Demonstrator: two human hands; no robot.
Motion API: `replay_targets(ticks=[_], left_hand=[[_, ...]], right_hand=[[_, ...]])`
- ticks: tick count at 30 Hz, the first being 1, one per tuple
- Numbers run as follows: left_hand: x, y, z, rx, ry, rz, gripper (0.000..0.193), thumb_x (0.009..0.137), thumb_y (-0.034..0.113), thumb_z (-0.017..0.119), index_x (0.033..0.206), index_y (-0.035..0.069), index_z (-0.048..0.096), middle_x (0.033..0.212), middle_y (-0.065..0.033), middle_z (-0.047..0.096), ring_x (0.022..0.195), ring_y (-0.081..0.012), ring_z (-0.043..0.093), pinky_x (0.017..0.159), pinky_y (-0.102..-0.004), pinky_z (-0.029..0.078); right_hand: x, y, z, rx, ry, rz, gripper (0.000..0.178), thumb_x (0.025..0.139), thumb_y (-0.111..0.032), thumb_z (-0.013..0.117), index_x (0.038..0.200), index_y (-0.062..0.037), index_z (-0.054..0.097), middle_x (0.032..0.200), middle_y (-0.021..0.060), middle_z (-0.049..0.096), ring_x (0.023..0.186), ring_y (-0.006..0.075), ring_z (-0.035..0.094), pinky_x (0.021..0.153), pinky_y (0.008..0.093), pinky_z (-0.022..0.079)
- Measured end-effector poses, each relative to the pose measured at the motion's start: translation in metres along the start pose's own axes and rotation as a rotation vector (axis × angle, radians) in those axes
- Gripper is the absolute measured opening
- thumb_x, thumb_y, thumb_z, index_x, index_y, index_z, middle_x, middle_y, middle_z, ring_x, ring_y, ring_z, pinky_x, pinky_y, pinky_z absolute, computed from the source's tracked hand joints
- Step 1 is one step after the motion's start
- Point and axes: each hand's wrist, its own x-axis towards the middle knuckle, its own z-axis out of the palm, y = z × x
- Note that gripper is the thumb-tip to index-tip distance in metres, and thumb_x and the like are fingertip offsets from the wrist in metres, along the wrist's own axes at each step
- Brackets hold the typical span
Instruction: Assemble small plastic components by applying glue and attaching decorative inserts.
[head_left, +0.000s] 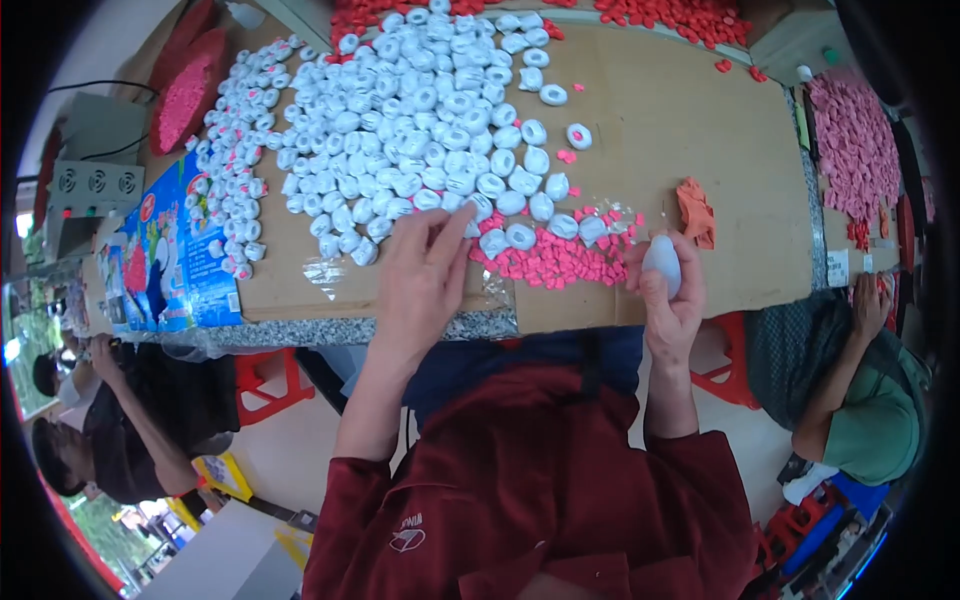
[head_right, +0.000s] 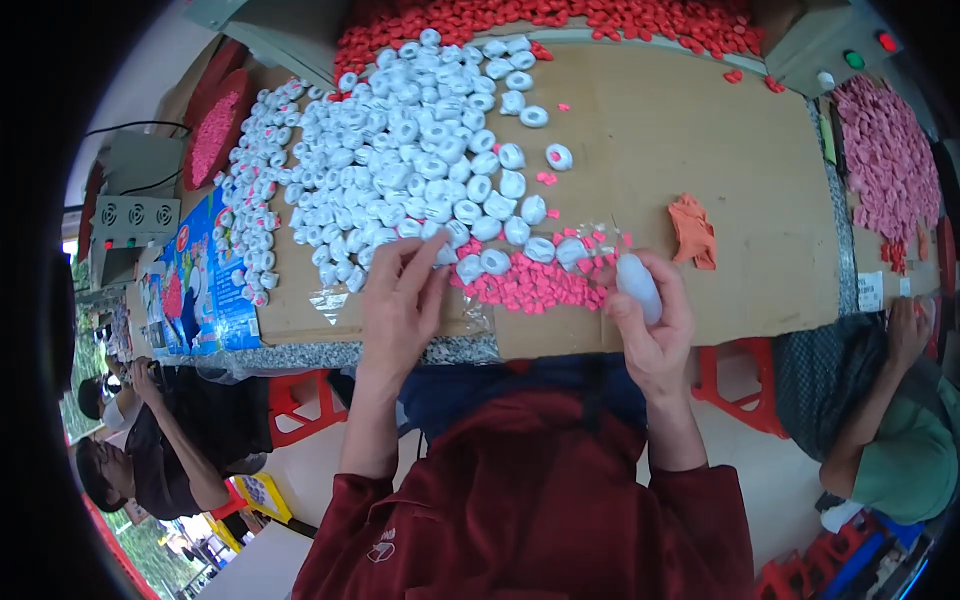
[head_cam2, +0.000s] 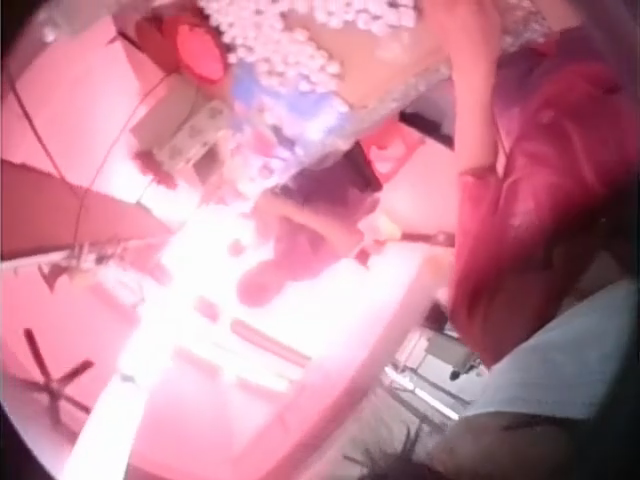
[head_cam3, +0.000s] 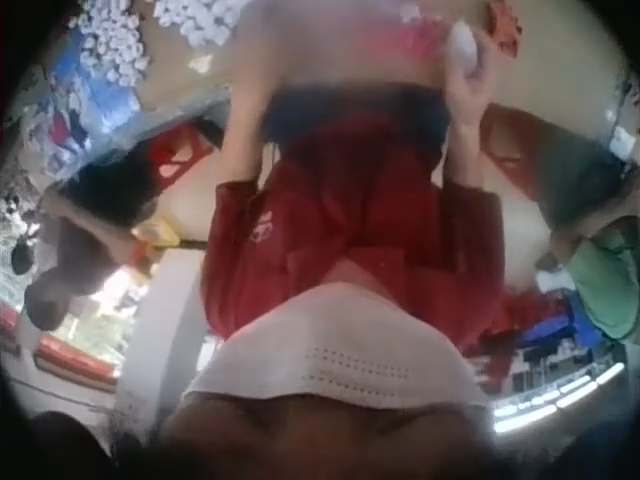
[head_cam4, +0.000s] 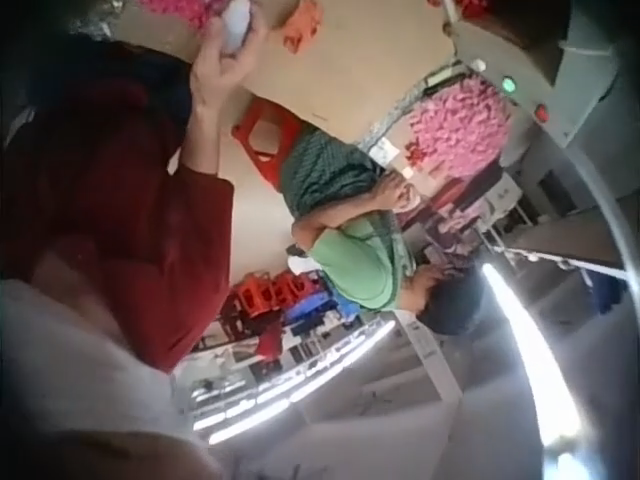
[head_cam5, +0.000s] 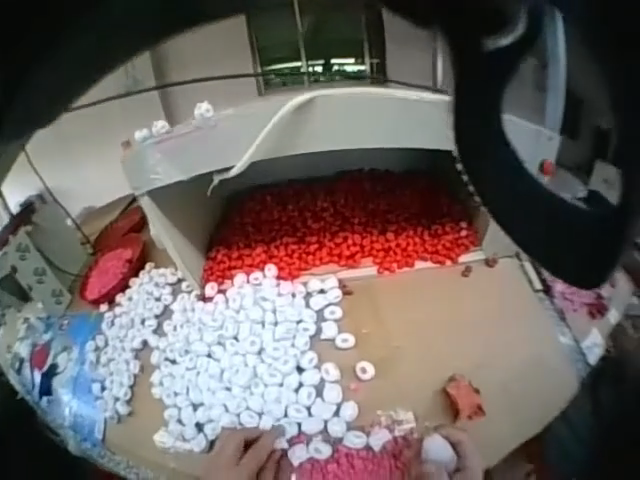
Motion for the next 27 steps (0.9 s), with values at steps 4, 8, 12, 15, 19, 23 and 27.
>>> replay_targets(ticks=[4,8,12,15,19,23,27], left_hand=[[0.0,-0.003,0.002,0.064,0.019,0.027,0.031,0.072,-0.003,0.063,0.102,0.003,0.062,0.086,-0.0091,0.054,0.075,-0.0225,0.05,0.063,-0.031,0.043],[0.004,-0.004,0.006,0.114,0.09,0.111,0.029,0.073,-0.001,0.063,0.102,0.004,0.062,0.089,-0.0084,0.056,0.075,-0.022,0.05,0.064,-0.0308,0.043],[0.003,-0.003,0.008,0.155,0.114,0.121,0.036,0.075,-0.002,0.062,0.111,0.004,0.058,0.09,-0.0094,0.055,0.076,-0.0189,0.05,0.066,-0.0298,0.043],[-0.005,0.013,0.0,-0.22,0.236,-0.161,0.036,0.078,-0.004,0.058,0.113,0.004,0.057,0.092,-0.0086,0.055,0.077,-0.0143,0.049,0.068,-0.028,0.042],[-0.024,0.031,-0.009,-1.372,0.256,-0.656,0.031,0.087,0.003,0.052,0.117,0.001,0.051,0.102,-0.008,0.056,0.089,-0.014,0.054,0.075,-0.0249,0.044],[-0.04,0.023,-0.005,-1.729,0.095,-0.775,0.026,0.087,0.006,0.052,0.113,0.001,0.051,0.103,-0.0093,0.057,0.095,-0.0167,0.055,0.081,-0.0274,0.045],[-0.045,0.02,-0.002,-1.823,0.063,-0.787,0.028,0.086,0.003,0.052,0.114,0.001,0.051,0.106,-0.0131,0.056,0.099,-0.0242,0.056,0.086,-0.0299,0.048]], right_hand=[[0.007,0.001,0.004,0.035,0.05,0.029,0.036,0.087,-0.018,0.054,0.118,-0.0031,0.042,0.09,0.01,0.058,0.066,0.01,0.051,0.059,0.0214,0.04],[0.015,-0.002,0.003,0.028,0.032,-0.032,0.034,0.088,-0.015,0.053,0.117,-0.0021,0.043,0.09,0.0106,0.059,0.065,0.0102,0.051,0.059,0.0217,0.04],[0.013,-0.006,0.005,0.043,0.044,-0.067,0.033,0.088,-0.013,0.052,0.117,-0.001,0.043,0.09,0.0111,0.059,0.065,0.0105,0.05,0.059,0.022,0.04],[0.002,-0.009,0.006,0.074,0.025,-0.004,0.034,0.087,-0.012,0.051,0.118,-0.001,0.043,0.089,0.0112,0.058,0.065,0.0106,0.05,0.059,0.0222,0.04],[-0.013,-0.019,0.016,0.117,-0.101,0.08,0.037,0.085,-0.013,0.054,0.115,0.0025,0.042,0.088,0.0107,0.058,0.061,0.0092,0.047,0.057,0.0217,0.04],[-0.023,-0.02,0.024,0.177,-0.186,0.17,0.037,0.081,-0.013,0.059,0.112,0.0035,0.045,0.088,0.0099,0.059,0.064,0.0093,0.052,0.059,0.0213,0.043],[-0.021,-0.019,0.028,0.062,-0.24,0.148,0.039,0.075,-0.015,0.067,0.106,0.003,0.051,0.087,0.008,0.059,0.076,0.012,0.06,0.066,0.0223,0.048]])
